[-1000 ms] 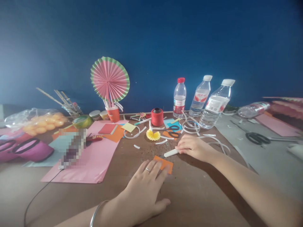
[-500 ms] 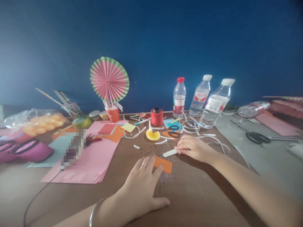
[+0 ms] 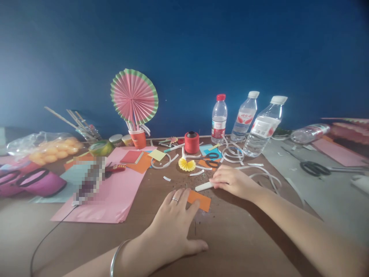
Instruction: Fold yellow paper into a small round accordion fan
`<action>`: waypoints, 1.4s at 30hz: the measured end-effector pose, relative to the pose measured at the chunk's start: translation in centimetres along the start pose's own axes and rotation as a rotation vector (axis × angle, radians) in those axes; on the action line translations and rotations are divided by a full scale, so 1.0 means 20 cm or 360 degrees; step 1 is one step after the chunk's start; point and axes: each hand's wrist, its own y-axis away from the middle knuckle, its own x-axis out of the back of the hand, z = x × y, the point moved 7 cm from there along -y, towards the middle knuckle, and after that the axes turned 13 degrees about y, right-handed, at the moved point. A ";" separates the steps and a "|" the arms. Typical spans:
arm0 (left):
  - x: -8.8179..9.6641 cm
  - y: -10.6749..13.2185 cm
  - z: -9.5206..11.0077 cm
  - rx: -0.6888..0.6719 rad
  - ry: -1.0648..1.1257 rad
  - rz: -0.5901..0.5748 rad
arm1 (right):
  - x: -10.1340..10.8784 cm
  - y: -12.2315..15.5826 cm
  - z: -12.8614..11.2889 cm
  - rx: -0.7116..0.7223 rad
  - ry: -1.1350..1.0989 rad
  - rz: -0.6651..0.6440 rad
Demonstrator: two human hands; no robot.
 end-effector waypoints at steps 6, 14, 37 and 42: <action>0.00 0.00 0.00 -0.0018 -0.0004 0.0034 | -0.01 -0.02 -0.01 -0.0038 0.0110 0.0037; 0.01 -0.02 0.02 -0.0040 0.0017 -0.0008 | 0.06 0.01 0.04 -0.0257 0.0265 0.0336; 0.07 -0.10 -0.10 0.0006 0.0696 0.0207 | -0.09 -0.06 -0.25 -0.0374 -0.0101 -0.0102; 0.09 -0.11 -0.15 0.0044 0.1006 0.0396 | -0.09 -0.04 -0.18 -0.0602 -0.0343 -0.0121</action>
